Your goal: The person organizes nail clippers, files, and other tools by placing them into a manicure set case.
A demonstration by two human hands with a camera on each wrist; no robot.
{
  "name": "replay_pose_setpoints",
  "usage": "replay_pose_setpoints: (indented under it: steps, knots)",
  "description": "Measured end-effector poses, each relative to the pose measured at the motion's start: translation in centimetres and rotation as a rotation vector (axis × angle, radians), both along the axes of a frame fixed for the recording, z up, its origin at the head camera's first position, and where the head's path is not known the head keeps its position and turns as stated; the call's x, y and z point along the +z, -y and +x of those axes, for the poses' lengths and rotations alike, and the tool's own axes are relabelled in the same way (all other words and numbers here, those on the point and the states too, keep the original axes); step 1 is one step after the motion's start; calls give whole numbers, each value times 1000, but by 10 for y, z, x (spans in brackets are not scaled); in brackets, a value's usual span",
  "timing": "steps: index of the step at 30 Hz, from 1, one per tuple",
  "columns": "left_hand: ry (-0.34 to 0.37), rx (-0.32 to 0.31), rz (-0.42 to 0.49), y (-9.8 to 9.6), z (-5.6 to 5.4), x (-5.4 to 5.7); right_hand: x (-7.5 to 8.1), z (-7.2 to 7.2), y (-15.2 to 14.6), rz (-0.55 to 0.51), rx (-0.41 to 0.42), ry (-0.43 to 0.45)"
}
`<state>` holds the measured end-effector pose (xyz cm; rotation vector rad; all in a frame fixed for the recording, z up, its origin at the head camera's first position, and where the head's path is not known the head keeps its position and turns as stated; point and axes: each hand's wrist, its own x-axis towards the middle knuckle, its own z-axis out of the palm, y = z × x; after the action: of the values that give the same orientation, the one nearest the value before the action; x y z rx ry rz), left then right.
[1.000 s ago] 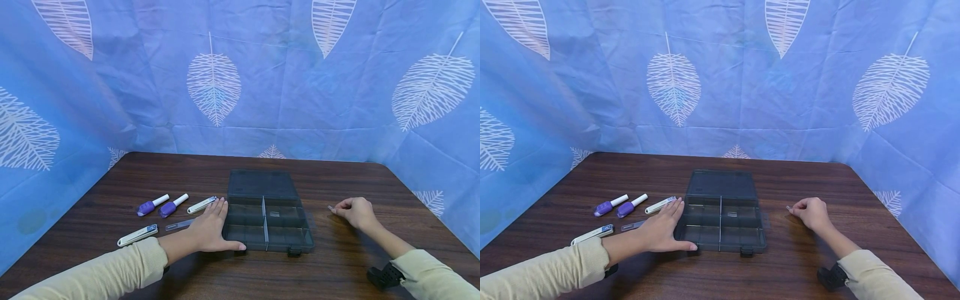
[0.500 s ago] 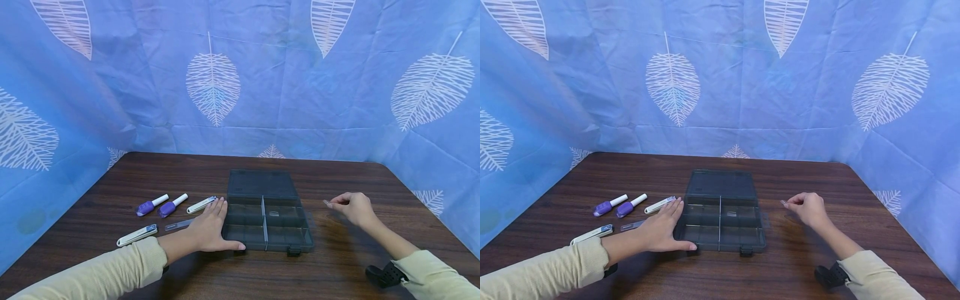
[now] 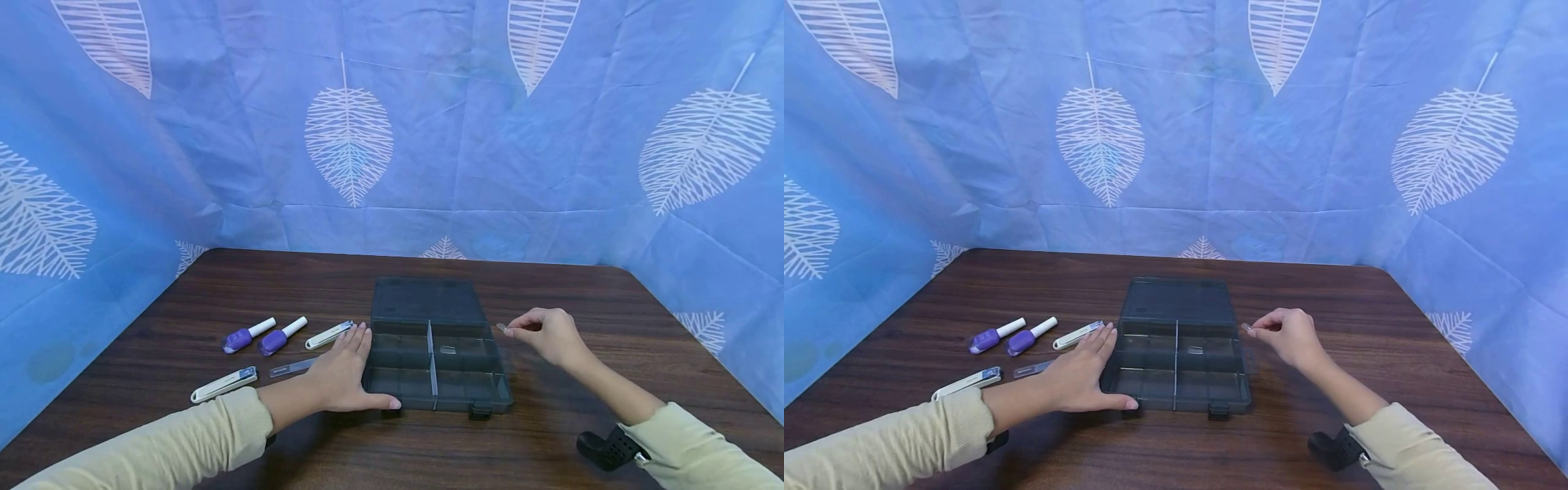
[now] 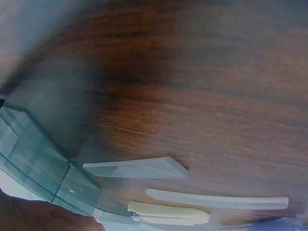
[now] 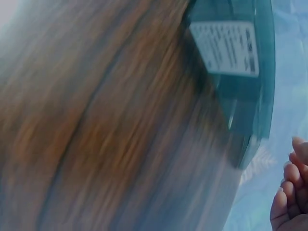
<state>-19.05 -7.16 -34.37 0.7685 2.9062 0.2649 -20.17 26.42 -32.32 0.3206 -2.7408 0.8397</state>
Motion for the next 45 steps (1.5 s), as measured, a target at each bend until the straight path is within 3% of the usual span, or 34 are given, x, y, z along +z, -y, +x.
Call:
replay_pose_setpoints:
  steps: [10, 23, 35, 40, 45]
  knots:
    - [-5, -4, 7, 0, -1, 0, -1, -9, 31, -9, 123, 19]
    - [3, -6, 2, -1, 0, 0, -12, -24, 50, 180, 283, 14]
    - [13, 1, -1, 1, 1, -1, -14, -27, 53, 239, 312, 73]
    - [8, 9, -5, 1, 1, -3, -11, -24, 52, 225, 330, 40]
    - [5, 4, -4, 1, 0, -3, -2, -14, 51, 200, 273, -32]
